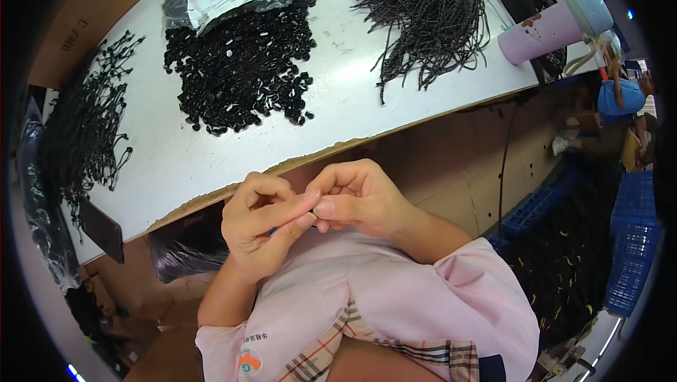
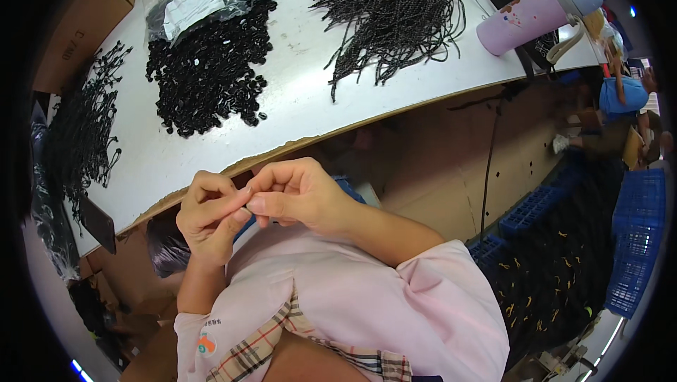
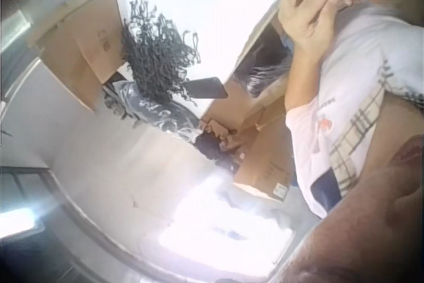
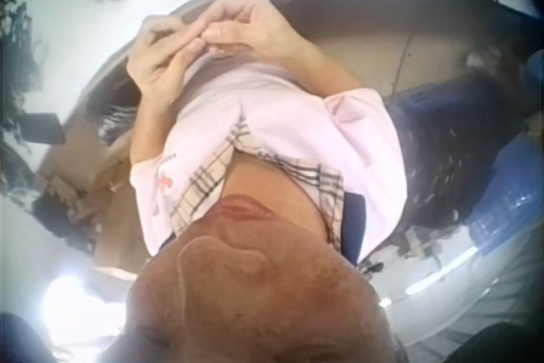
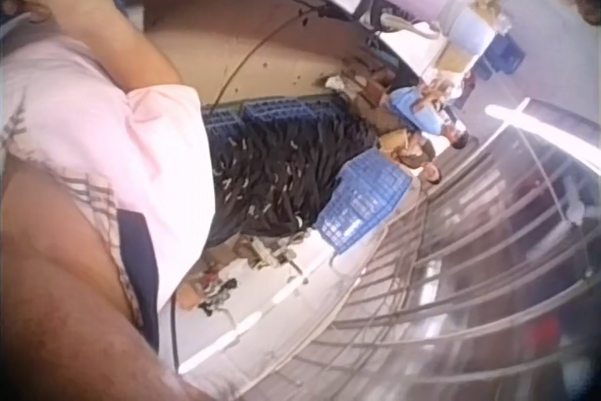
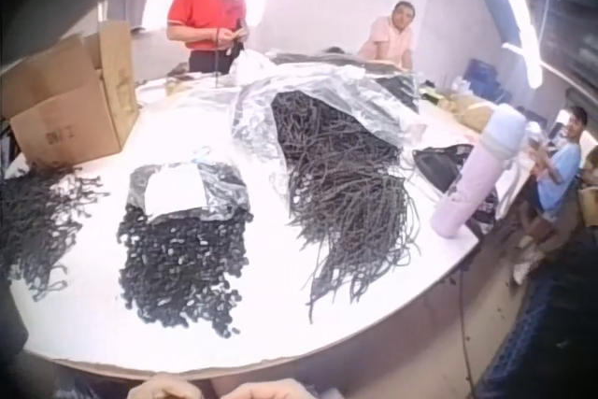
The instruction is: Manually attaching small black plastic link components to a black cord on a workbench.
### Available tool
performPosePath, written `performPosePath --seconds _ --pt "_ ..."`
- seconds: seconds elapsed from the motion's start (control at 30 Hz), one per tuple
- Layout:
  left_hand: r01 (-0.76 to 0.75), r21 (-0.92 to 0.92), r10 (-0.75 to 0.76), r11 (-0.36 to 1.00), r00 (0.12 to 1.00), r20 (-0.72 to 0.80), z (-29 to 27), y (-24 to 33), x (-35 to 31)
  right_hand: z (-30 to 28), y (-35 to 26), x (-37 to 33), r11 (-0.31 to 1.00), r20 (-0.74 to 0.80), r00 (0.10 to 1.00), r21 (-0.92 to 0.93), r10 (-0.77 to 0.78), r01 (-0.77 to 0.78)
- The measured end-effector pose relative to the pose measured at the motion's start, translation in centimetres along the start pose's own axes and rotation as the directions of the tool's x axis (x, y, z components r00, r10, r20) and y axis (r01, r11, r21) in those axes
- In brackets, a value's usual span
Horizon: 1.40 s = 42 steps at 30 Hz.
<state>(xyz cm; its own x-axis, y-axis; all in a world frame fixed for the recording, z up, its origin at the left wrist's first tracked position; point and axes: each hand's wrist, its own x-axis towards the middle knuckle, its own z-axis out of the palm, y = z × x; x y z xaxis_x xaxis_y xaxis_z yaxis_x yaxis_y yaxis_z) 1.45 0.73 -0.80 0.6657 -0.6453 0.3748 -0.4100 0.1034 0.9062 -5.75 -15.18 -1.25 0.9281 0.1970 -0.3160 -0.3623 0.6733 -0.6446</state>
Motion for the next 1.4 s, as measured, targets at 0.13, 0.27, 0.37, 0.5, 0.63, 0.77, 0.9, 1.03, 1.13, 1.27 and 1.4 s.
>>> performPosePath --seconds 0.13,0.27,0.37,0.5,0.63,0.77,0.9,1.03,1.13,1.27,1.4 --pt "0.013 -0.127 -0.017 0.992 0.999 -0.029 0.7 0.0 -0.3 0.1 0.8 0.2 0.993 0.067 0.991 0.015 -0.114 0.113" --pt "-0.193 -0.277 0.050 0.941 0.891 -0.450 1.4 0.1 -1.0 -0.1 0.7 0.4 0.673 0.109 0.921 -0.652 -0.375 0.351" --pt "-0.170 -0.193 0.063 0.966 0.885 -0.461 1.5 0.4 -0.5 -0.4 1.6 0.6 -0.045 0.311 0.818 -0.943 -0.483 0.331" --pt "0.150 0.216 -0.108 0.965 0.974 -0.198 2.7 -0.1 -0.4 0.3 2.5 0.5 -0.196 0.455 0.743 -0.888 -0.491 0.415" --pt "0.310 0.135 -0.289 0.941 0.945 -0.155 2.4 -0.9 -0.5 0.7 1.0 -0.2 0.128 0.345 0.759 -0.864 -0.553 0.486" --pt "0.436 -0.292 -0.473 0.851 0.878 -0.067 2.1 -0.5 -0.3 -0.1 0.6 -0.4 0.873 -0.026 0.961 -0.426 -0.274 0.237" --pt "0.385 -0.101 -0.397 0.918 0.900 -0.179 2.6 -0.5 -0.3 -0.1 0.7 0.0 0.918 -0.013 0.968 -0.321 -0.251 0.234" --pt "0.334 -0.121 -0.347 0.935 0.932 -0.108 2.5 -0.6 -0.4 -0.6 0.1 -0.2 0.877 0.081 0.966 -0.407 -0.245 0.257" --pt "0.517 -0.405 -0.524 0.754 0.845 0.102 2.0 0.6 0.3 -0.8 -0.7 -0.6 0.894 0.117 0.974 -0.389 -0.192 0.223" --pt "0.597 -0.395 -0.560 0.699 0.800 0.217 1.2 0.1 0.1 -1.0 -0.7 -0.6 0.660 0.245 0.909 -0.626 -0.338 0.414" --pt "0.412 -0.079 -0.403 0.908 0.909 0.103 1.3 0.2 -1.1 -0.9 -0.6 -0.6 0.559 0.272 0.854 -0.661 -0.445 0.501"
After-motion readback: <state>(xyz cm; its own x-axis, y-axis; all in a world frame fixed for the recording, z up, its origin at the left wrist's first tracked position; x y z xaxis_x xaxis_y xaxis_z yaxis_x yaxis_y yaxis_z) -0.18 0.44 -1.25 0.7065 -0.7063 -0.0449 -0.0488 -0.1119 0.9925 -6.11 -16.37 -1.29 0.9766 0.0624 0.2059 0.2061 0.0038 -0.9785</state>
